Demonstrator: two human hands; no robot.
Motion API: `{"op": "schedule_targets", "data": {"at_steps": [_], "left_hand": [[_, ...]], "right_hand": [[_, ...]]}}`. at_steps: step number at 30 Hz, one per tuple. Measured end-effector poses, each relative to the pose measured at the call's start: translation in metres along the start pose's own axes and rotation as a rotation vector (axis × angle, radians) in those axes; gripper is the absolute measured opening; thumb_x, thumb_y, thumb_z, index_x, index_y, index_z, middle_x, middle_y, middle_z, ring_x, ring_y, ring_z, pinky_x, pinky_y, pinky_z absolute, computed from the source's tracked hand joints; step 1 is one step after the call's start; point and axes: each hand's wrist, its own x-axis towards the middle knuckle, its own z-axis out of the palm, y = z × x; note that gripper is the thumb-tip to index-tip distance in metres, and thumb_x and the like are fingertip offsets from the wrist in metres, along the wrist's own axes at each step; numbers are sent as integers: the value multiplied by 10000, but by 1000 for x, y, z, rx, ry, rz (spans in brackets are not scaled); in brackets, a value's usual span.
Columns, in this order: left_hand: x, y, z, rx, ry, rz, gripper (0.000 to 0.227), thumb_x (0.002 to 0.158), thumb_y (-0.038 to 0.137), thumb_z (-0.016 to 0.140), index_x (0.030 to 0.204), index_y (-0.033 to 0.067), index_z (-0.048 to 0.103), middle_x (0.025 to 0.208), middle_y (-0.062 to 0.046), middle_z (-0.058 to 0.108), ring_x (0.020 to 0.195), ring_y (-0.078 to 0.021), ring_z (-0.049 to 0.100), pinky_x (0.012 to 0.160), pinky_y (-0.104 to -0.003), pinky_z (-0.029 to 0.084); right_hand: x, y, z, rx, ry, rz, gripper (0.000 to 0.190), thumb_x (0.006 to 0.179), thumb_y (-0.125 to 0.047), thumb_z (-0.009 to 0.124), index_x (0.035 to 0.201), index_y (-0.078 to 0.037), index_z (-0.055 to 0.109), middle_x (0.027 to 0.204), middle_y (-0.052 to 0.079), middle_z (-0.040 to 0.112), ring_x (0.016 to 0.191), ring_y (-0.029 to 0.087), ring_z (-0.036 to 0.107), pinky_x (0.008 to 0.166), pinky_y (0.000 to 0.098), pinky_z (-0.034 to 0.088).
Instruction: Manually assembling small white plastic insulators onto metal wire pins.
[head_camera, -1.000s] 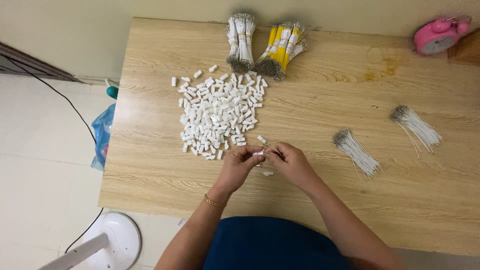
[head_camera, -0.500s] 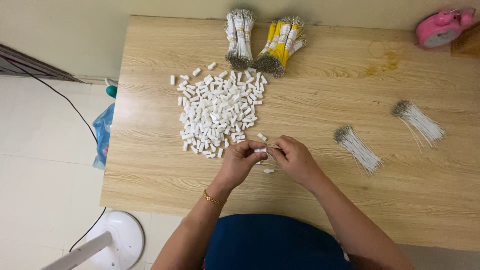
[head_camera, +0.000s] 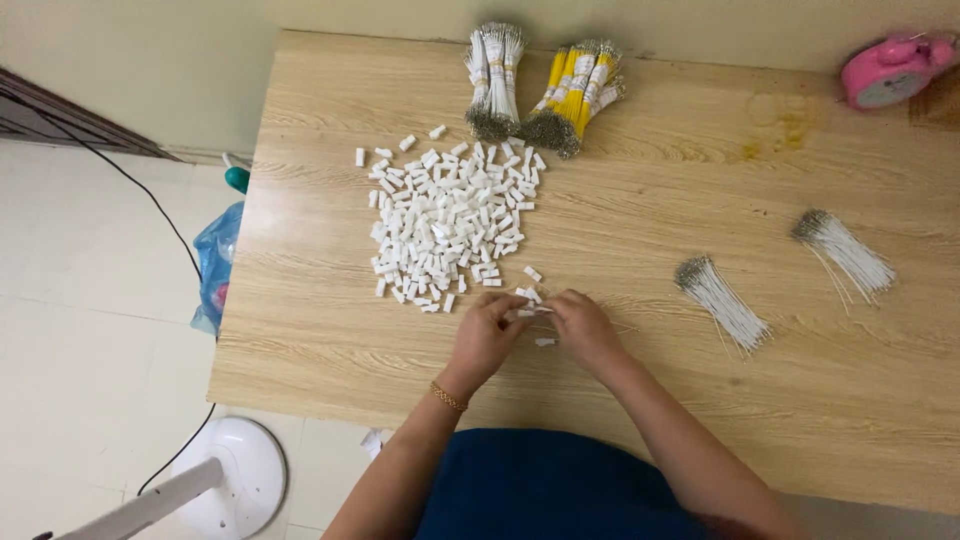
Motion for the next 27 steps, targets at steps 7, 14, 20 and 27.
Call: {"op": "schedule_targets", "data": {"at_steps": [7,14,20,27], "left_hand": [[15,-18,-24,395,263,113,222,888,135,764,1107,164,783,980,-75,691,834,-258,680,689,-410,573],[45,-37,-18,905,137,385,136,893,150,685,1010,183,746,1011,-35,643,984,-247,633,829,-416,522],[43,-29,-26,837,95,436,104,854,184,694,928,220,758,979,-43,635,969,-268,619,818,-433,509],[16,10,-37,16,-37,49,186,1001,161,638,1171,113,695,938,-49,726,784,-178,695,723,-309,557]], "right_hand": [[15,3,-1,-159,21,29,223,961,-110,603,1149,-66,714,1023,116,664,1000,270,617,875,419,522],[22,-9,13,-352,-68,165,228,1045,-159,540,1188,-77,698,1070,127,643,986,259,609,869,392,537],[-15,-18,15,-302,90,13,256,949,-202,593,1154,-103,710,1017,115,653,943,267,628,811,403,540],[-9,-71,-49,248,-8,592,273,1073,-274,456,1270,-86,481,946,68,631,771,172,647,666,359,563]]}}
